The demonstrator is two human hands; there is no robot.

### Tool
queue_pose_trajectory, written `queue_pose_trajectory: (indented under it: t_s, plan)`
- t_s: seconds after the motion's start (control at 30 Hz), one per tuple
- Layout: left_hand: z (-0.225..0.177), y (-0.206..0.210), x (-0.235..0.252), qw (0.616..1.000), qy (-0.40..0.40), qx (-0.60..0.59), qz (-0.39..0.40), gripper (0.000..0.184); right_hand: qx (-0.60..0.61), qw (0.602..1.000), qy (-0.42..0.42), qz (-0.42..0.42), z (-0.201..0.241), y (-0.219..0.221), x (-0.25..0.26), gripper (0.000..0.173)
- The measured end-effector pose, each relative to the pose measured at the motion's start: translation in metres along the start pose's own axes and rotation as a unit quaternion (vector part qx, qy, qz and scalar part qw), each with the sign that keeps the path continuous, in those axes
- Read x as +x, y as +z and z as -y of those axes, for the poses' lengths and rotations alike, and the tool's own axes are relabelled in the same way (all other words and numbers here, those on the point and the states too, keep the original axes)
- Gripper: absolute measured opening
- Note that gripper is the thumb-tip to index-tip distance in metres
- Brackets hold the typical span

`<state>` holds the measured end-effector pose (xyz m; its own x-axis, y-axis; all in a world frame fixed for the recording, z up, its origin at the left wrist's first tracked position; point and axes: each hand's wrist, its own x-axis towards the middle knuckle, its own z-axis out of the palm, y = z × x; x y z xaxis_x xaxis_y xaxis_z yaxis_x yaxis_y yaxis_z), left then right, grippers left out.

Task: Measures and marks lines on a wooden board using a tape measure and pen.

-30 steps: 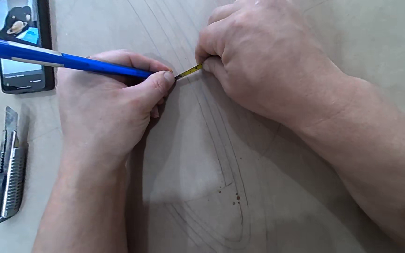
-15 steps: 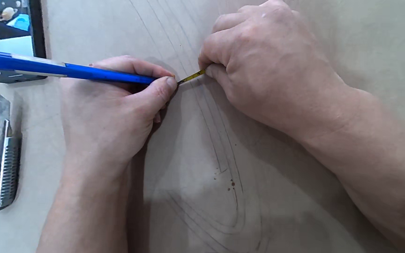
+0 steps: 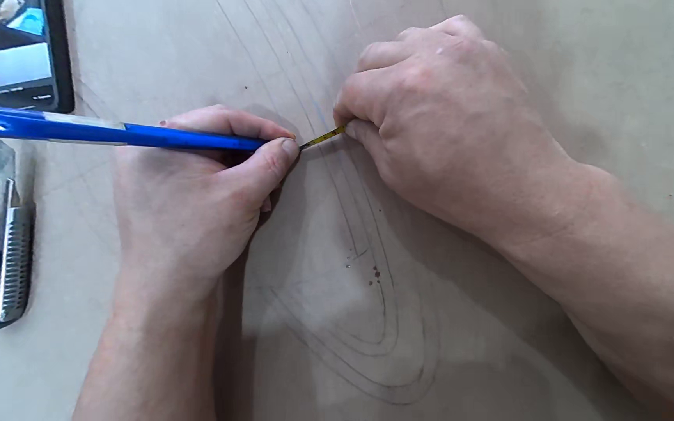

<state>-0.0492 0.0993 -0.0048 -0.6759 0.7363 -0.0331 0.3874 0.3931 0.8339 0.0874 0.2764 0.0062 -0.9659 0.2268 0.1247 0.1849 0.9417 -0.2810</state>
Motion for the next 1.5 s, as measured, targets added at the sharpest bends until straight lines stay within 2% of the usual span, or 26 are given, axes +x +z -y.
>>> queue_pose_trajectory:
  t_s: [0.6, 1.5]
  plan:
    - [-0.001, 0.004, -0.025, 1.0, 0.017, 0.006, 0.017, 0.009, -0.005, 1.0, 0.006, -0.017, 0.013, 0.001, -0.031, 0.023]
    - [-0.006, 0.005, -0.025, 0.999, 0.032, 0.011, 0.021, 0.006, -0.011, 0.999, 0.029, 0.02, 0.016, -0.002, -0.034, 0.022]
